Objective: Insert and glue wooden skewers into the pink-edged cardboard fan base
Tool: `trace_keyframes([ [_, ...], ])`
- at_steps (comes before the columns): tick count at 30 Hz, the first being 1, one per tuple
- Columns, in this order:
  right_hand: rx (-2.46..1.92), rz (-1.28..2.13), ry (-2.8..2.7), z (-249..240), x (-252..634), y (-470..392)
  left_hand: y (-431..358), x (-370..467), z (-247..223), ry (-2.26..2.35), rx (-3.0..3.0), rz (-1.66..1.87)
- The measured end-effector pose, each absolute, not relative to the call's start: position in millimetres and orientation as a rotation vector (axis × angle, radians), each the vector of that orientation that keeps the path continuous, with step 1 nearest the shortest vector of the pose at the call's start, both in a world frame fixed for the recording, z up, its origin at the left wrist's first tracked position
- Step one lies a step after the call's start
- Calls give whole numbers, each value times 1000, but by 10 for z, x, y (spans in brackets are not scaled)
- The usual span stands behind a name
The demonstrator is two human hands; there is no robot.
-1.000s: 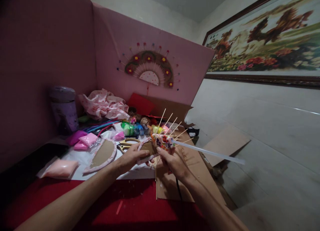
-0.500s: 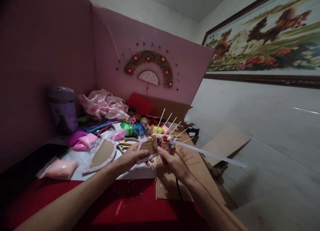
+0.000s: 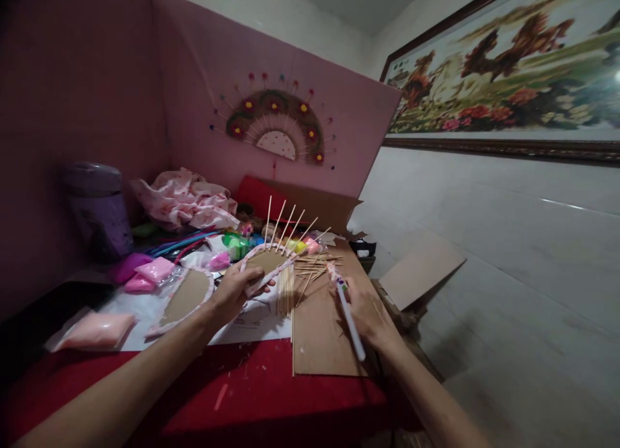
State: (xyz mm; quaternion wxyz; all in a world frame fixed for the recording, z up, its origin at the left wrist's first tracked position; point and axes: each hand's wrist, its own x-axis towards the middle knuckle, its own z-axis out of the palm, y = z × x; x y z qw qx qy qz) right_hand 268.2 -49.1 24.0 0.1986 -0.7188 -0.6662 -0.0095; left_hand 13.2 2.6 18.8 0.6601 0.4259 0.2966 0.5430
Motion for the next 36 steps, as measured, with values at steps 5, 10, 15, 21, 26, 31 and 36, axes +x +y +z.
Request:
trace_keyframes([
  [5,-2269,70,-1986,50,2714,-477,13,128,189,666,962,1234],
  [10,-2033,-129,-2120,28,2684,-486,13,135,176,671,917,1209],
  [15,-1594,69,-1890,192,2376,-440,18,136,155,578,921,1189],
  [21,-1125,1147,-1355,176,1705,-174,-46,190,134,399,959,1157],
  [26,-907,1322,-1025,241,1580,43,25,179,65,493,1083,1225],
  [31,-810,1184,-915,283,1914,220,230,88,-87,986,1459,1369],
  [36,-766,1115,-877,126,2078,261,250,150,-122,1275,2052,1201],
])
